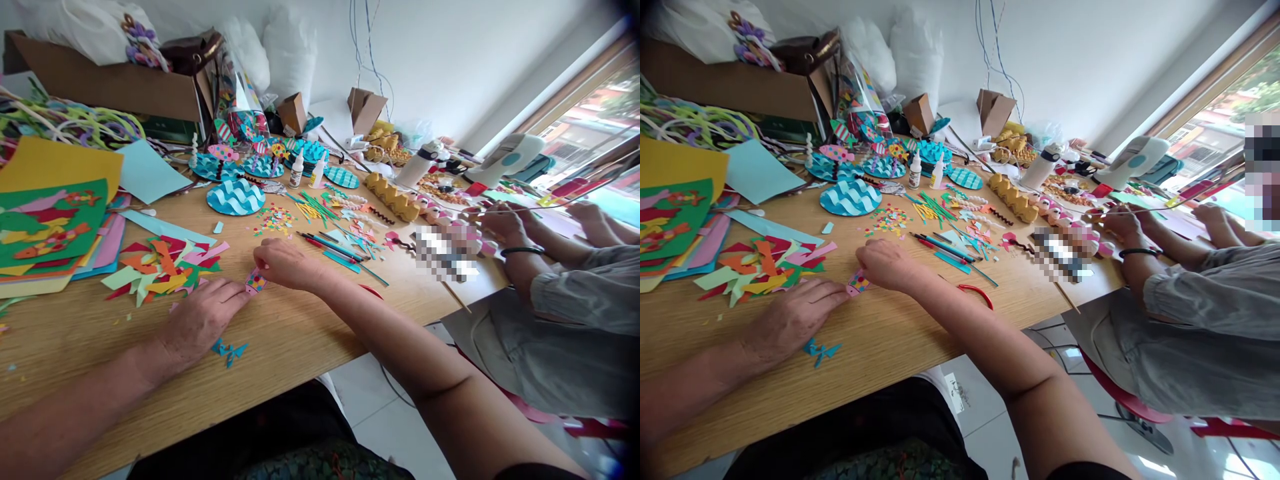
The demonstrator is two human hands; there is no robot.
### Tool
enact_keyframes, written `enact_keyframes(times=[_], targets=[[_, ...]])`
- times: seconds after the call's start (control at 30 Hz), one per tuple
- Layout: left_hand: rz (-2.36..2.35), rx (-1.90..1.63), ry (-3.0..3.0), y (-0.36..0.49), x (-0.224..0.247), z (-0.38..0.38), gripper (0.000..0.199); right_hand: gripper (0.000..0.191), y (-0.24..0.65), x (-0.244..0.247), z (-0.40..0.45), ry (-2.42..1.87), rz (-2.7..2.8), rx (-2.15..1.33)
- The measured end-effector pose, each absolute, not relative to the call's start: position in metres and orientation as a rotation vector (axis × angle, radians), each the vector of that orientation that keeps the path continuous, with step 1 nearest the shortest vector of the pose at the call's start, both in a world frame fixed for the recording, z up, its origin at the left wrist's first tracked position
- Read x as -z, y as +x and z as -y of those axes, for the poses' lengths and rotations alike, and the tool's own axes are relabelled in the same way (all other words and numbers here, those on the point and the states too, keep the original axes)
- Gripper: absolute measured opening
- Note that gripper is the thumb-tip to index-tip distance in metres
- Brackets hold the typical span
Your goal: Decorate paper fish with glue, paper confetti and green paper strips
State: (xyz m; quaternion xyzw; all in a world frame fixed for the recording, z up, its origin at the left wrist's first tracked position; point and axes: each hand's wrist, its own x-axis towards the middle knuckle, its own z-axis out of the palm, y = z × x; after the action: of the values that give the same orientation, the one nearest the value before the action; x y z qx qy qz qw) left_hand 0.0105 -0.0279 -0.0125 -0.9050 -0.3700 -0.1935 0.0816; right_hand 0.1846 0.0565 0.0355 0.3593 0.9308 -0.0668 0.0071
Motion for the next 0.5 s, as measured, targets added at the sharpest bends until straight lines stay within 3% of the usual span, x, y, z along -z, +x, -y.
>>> enact_keyframes(times=[0.5], targets=[[1.091, 0.593, -2.710, 0.010, 0.014, 0.027, 0.038, 0.023, 0.187, -0.049, -0.051, 1.145, -2.854, 0.286]])
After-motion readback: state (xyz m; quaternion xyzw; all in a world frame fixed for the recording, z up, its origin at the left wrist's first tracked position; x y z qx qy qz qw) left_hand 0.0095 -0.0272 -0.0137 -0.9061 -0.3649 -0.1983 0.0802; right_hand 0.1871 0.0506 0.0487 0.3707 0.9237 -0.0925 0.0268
